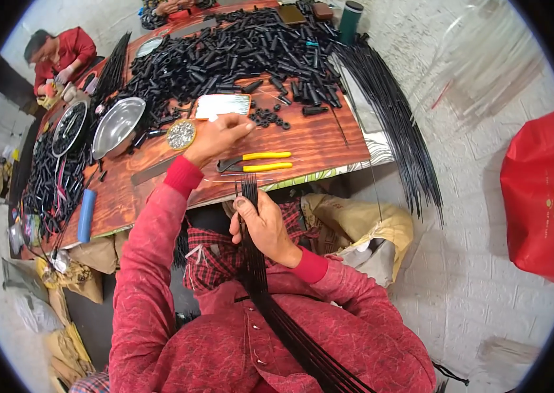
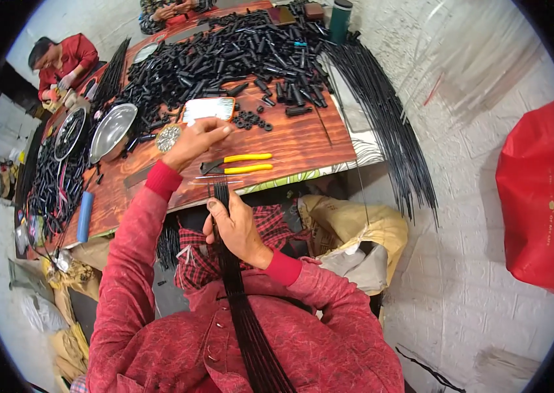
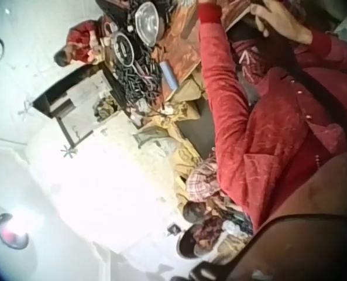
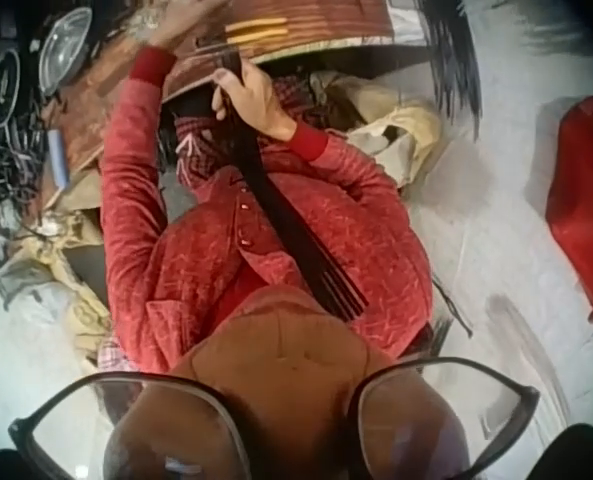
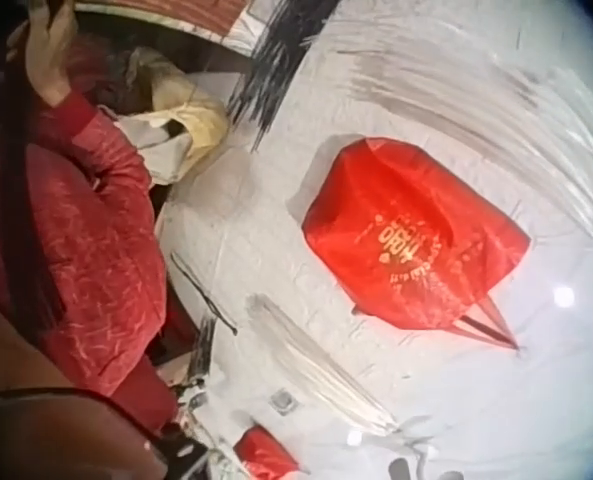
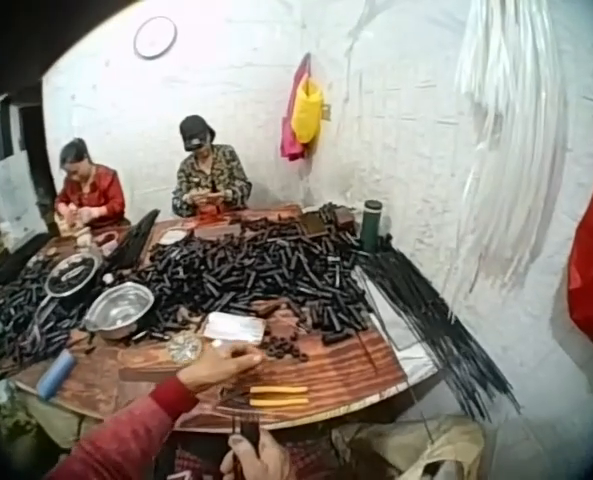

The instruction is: Assembling black wires and connecting them to plastic components at a factory workbench.

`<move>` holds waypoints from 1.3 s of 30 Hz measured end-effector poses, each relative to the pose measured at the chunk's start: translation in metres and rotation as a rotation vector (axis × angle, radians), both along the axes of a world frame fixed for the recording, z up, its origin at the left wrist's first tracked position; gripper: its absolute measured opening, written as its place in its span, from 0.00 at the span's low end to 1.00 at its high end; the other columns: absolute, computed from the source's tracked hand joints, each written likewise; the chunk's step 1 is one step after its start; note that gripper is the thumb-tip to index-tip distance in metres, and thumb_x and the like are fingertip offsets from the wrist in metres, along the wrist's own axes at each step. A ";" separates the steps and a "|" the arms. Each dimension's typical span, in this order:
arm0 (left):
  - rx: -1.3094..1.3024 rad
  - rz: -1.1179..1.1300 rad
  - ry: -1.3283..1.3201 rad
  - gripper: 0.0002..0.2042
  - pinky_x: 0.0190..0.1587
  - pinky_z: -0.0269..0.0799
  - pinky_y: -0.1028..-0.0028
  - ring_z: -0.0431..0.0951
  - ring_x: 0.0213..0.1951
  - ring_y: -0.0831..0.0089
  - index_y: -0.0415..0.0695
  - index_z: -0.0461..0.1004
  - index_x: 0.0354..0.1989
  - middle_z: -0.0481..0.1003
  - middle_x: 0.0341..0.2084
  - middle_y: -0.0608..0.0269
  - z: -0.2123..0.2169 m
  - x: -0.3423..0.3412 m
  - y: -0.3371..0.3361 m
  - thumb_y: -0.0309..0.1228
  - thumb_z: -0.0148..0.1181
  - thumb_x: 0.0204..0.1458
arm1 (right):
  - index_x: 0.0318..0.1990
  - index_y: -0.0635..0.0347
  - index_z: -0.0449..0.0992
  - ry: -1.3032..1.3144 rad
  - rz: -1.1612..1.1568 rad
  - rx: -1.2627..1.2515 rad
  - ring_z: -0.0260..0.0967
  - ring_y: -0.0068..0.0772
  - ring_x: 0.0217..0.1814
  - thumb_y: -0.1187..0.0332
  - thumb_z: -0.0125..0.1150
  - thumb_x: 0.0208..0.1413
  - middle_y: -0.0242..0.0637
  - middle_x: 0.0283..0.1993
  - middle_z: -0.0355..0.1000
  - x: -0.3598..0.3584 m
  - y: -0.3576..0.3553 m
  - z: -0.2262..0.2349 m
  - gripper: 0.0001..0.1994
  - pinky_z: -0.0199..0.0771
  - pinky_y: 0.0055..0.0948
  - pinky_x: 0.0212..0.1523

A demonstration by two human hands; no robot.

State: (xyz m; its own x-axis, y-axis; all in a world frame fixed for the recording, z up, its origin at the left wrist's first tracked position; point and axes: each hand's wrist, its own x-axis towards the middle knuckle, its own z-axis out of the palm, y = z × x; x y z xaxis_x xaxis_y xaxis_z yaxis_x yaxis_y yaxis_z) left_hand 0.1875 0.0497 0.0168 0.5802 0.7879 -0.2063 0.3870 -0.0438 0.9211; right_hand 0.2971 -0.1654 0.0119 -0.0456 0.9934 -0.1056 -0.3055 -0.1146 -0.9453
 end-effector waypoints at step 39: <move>1.058 -0.074 0.252 0.13 0.43 0.74 0.59 0.79 0.42 0.50 0.42 0.77 0.43 0.77 0.36 0.53 -0.041 0.148 0.088 0.17 0.57 0.48 | 0.46 0.64 0.67 0.115 -0.046 0.019 0.74 0.26 0.21 0.58 0.49 0.74 0.38 0.24 0.74 0.039 -0.002 -0.011 0.15 0.73 0.24 0.25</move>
